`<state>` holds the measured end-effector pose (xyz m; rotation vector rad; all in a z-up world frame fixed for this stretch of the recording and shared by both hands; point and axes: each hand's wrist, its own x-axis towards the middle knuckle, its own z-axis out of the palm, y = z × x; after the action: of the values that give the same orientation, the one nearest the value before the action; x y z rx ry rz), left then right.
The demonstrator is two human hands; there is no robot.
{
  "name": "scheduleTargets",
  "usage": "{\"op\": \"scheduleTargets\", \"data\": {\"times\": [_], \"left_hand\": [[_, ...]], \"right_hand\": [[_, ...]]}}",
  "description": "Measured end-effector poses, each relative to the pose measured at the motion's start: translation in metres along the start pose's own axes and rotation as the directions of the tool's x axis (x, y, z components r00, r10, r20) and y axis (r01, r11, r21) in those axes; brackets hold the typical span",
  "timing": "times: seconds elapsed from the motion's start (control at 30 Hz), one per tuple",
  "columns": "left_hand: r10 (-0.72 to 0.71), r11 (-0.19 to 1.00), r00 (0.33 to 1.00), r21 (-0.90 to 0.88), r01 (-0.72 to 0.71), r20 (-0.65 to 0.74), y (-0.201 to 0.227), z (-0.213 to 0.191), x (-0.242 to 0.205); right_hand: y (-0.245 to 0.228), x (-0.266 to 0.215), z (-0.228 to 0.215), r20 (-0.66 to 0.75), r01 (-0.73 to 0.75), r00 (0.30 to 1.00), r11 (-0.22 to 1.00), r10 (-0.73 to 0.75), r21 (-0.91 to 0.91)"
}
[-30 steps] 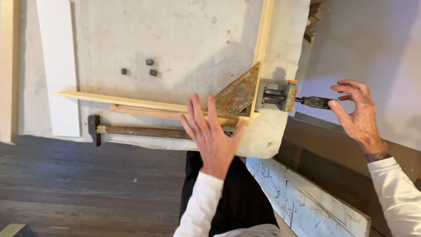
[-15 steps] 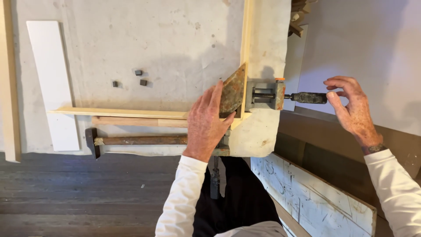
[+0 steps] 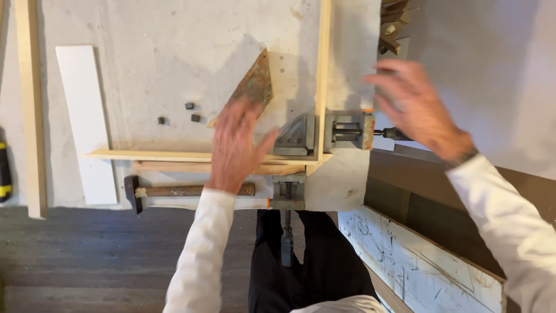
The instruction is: The person assembles a wooden frame by clamping pieces together, inserting small metal pins, and hammering them in. They then cut a groove in a separate piece, apply glue, and attach it to the frame, securing it with clamps.
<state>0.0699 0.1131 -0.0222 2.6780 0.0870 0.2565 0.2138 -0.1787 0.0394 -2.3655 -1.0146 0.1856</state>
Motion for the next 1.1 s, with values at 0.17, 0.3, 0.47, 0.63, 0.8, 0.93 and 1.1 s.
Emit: {"op": "scheduleTargets", "data": {"times": [0.17,0.3,0.47,0.63,0.8,0.93,1.1], "left_hand": [[0.133,0.989,0.911,-0.109,-0.098,0.390,-0.001,-0.007,-0.030],[0.111,0.993,0.862,-0.087,-0.077,0.494,-0.001,-0.013,-0.029],[0.284,0.958,0.900,-0.060,-0.280,0.331,0.015,-0.058,-0.027],[0.247,0.966,0.949,0.030,-0.258,0.197,0.045,-0.153,-0.019],[0.143,0.989,0.990,0.043,-0.143,0.004,0.069,-0.289,-0.013],[0.162,0.986,0.935,0.095,-0.138,-0.316,0.095,-0.382,-0.043],[0.073,0.997,0.825,0.074,-0.038,-0.560,0.125,-0.465,-0.095]], "right_hand": [[0.030,0.057,0.064,0.256,0.595,0.801,0.678,-0.541,-0.431],[0.057,0.072,0.091,0.290,0.660,0.717,0.485,-0.634,-0.574],[0.028,0.080,0.045,0.134,0.664,0.653,0.478,-0.746,-0.575],[-0.061,0.101,-0.048,0.010,0.680,0.579,0.476,-0.815,-0.557],[-0.164,0.136,-0.129,-0.043,0.740,0.531,0.487,-0.847,-0.463],[-0.252,0.145,-0.181,-0.003,0.765,0.500,0.444,-0.866,-0.467],[-0.339,0.144,-0.223,0.021,0.889,0.427,0.416,-0.904,-0.190]]}}
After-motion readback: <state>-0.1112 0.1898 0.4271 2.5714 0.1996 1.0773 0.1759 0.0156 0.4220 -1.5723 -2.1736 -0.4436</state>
